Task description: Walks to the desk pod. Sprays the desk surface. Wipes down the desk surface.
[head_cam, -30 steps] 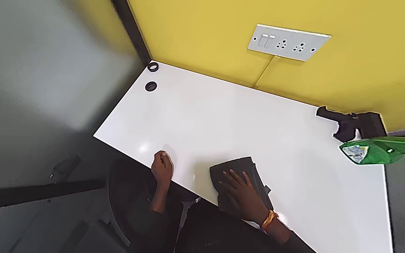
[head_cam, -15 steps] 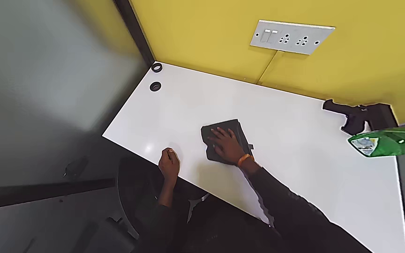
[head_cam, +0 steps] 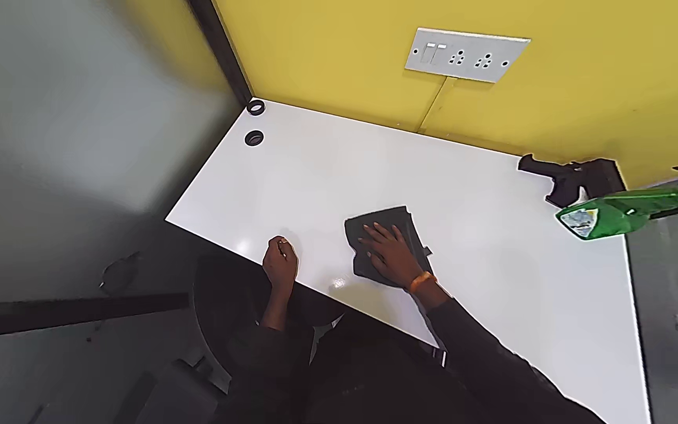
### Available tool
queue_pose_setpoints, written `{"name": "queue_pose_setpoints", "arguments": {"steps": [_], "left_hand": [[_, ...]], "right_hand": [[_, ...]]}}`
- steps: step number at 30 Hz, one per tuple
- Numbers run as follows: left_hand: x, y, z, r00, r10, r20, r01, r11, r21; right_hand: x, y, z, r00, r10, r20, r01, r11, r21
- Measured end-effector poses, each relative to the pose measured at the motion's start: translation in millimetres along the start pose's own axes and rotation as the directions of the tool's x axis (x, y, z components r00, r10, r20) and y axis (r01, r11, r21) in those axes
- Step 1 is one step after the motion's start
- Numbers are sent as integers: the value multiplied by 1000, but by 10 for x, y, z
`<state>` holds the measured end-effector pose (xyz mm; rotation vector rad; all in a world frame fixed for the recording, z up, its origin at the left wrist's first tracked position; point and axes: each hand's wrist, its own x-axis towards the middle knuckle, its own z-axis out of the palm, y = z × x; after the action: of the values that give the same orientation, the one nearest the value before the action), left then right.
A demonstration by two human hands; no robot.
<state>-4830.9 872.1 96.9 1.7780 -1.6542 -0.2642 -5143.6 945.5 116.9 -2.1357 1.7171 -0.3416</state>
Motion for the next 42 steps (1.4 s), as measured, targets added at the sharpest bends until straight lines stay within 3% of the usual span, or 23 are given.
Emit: {"name": "queue_pose_setpoints", "arguments": {"steps": [5, 9, 19, 23, 26, 34, 39, 42], "left_hand": [[3, 24, -6, 1000, -4, 6, 4, 1000, 8], [16, 40, -8, 1000, -1, 21, 0, 999, 32], [6, 99, -46, 998, 9, 66, -15, 996, 85], [-135, 247, -57, 993, 63, 96, -61, 998, -20], [-383, 538, -46, 975, 172, 137, -158, 981, -111], [-984, 1073, 226, 869, 460, 180, -394, 865, -309], [-1112, 1096, 398, 850, 491, 191, -414, 847, -334], [-1103, 1085, 423, 853, 484, 195, -407, 851, -332]], "right_hand": [[-1083, 13, 123, 997, 37, -62, -38, 999, -12], [-1392, 33, 176, 991, 66, -114, -71, 997, -41], [-279, 372, -150, 978, 187, -87, -189, 982, -9], [83, 529, -258, 966, 240, -100, -243, 970, -19], [77, 495, -260, 962, 253, -100, -256, 966, -21], [-821, 247, -85, 962, 237, -137, -241, 970, -14], [-1587, 141, 83, 946, 260, -193, -270, 963, -28], [-1748, 131, 139, 936, 276, -217, -291, 956, -40]]}}
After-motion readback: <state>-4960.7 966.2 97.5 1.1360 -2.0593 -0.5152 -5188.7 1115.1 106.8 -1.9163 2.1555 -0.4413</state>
